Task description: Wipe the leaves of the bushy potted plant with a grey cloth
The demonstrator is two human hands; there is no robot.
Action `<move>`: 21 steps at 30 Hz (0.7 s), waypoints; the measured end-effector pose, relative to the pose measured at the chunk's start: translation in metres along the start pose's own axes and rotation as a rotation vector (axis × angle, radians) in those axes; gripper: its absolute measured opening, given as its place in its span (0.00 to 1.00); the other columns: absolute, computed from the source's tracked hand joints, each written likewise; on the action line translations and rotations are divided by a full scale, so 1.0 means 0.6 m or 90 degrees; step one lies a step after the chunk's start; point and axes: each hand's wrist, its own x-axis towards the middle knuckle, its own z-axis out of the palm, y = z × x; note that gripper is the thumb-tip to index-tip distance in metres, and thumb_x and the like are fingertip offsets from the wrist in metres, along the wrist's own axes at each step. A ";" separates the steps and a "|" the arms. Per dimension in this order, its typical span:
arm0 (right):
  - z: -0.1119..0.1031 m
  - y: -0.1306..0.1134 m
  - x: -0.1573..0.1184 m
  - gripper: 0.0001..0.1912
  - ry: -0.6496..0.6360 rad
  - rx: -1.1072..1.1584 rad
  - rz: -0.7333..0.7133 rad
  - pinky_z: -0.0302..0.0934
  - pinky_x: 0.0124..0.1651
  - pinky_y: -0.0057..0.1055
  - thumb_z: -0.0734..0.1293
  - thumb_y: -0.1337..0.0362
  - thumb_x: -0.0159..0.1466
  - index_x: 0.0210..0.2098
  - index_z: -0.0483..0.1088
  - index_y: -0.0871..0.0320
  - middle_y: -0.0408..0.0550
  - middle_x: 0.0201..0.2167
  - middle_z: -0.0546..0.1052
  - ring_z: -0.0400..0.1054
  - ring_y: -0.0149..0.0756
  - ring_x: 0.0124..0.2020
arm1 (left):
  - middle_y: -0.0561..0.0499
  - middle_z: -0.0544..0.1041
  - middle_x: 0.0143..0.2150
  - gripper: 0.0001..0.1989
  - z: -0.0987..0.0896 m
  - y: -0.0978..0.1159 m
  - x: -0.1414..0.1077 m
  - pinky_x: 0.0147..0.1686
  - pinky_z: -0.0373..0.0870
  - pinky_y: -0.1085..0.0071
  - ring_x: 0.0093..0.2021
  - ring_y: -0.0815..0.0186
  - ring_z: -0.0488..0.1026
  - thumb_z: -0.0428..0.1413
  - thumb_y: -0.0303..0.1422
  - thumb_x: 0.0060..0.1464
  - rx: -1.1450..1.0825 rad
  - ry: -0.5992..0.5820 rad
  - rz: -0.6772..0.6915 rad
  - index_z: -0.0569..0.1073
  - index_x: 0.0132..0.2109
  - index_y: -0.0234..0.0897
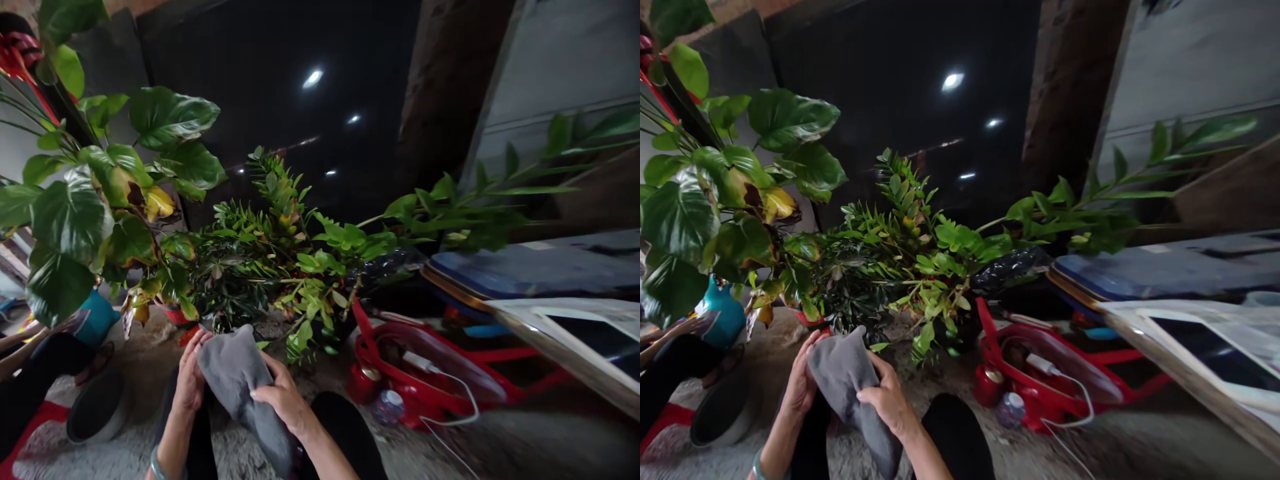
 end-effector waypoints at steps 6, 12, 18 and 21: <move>-0.023 -0.003 -0.004 0.39 0.035 0.058 0.084 0.53 0.58 0.42 0.63 0.71 0.36 0.50 0.75 0.55 0.46 0.48 0.78 0.64 0.52 0.53 | 0.41 0.72 0.60 0.27 0.037 0.030 -0.051 0.65 0.55 0.55 0.64 0.49 0.63 0.59 0.49 0.49 0.069 -0.044 0.077 0.77 0.53 0.39; -0.008 -0.002 0.004 0.36 0.060 0.197 0.158 0.60 0.44 0.35 0.65 0.71 0.36 0.48 0.74 0.56 0.44 0.36 0.80 0.69 0.45 0.40 | 0.42 0.77 0.55 0.28 0.045 0.029 -0.096 0.62 0.59 0.56 0.61 0.48 0.66 0.60 0.52 0.47 0.037 -0.005 0.036 0.79 0.49 0.39; 0.039 -0.005 0.004 0.28 0.034 0.298 0.156 0.58 0.36 0.30 0.68 0.71 0.38 0.41 0.74 0.58 0.40 0.24 0.76 0.67 0.37 0.29 | 0.41 0.80 0.46 0.28 0.023 0.012 -0.124 0.53 0.67 0.55 0.51 0.47 0.73 0.68 0.45 0.38 0.134 -0.018 0.012 0.78 0.46 0.36; 0.066 -0.007 -0.006 0.23 0.035 0.335 0.157 0.58 0.34 0.30 0.68 0.71 0.39 0.37 0.74 0.58 0.40 0.22 0.75 0.67 0.36 0.27 | 0.42 0.80 0.44 0.27 0.008 0.012 -0.138 0.49 0.69 0.57 0.46 0.50 0.75 0.69 0.42 0.37 0.189 -0.064 0.001 0.77 0.45 0.35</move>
